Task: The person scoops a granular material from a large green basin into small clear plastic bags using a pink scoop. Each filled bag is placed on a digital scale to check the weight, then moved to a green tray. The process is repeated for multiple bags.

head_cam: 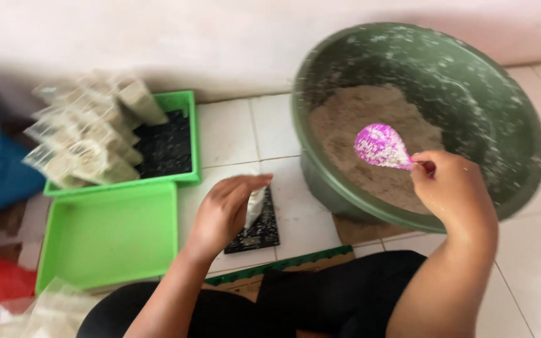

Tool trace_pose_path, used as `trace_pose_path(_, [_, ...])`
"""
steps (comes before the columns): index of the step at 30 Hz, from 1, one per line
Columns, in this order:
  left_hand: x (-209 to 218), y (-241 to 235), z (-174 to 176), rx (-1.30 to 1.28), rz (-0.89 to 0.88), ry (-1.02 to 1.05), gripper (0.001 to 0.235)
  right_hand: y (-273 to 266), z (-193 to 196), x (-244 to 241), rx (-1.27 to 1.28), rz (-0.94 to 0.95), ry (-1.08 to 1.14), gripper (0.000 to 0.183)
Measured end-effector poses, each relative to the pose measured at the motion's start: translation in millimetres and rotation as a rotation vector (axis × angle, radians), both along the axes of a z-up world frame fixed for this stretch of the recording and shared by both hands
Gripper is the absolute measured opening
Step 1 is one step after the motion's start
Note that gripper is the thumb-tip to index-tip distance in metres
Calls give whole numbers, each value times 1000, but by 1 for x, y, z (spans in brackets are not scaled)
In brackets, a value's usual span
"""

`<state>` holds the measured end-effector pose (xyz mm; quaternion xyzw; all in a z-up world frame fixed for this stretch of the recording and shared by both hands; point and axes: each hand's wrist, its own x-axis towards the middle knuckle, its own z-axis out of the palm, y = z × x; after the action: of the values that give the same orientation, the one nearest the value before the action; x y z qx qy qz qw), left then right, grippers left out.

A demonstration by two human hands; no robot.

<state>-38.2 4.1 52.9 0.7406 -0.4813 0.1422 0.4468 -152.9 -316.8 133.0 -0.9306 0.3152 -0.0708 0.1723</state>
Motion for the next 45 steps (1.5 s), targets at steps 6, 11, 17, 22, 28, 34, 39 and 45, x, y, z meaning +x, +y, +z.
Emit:
trace_pose_path(6, [-17,-59,16,36,-125,-135,28,-19,-9,5,137,-85,150,31])
trace_pose_path(11, [-12,-129,19,0,-141,-137,21,-26,-15,8,-87,-156,226,25])
trace_pose_path(17, [9,-150,-9,109,-5,-26,24,-9,69,-16,-353,-183,227,19])
trace_pose_path(22, [12,-154,-16,30,-31,-54,12,-43,47,28,-423,0,199,19])
trace_pose_path(28, [27,-178,-58,30,195,-252,9,14,17,90,-99,345,167,39])
trace_pose_path(34, [12,-151,3,-86,14,-15,5,-1,32,57,-333,518,-336,24])
trace_pose_path(39, [16,-67,40,-158,-56,198,25,54,37,26,-174,620,-518,12])
trace_pose_path(45, [57,19,-44,-6,209,276,26,134,-42,47,112,636,-262,15])
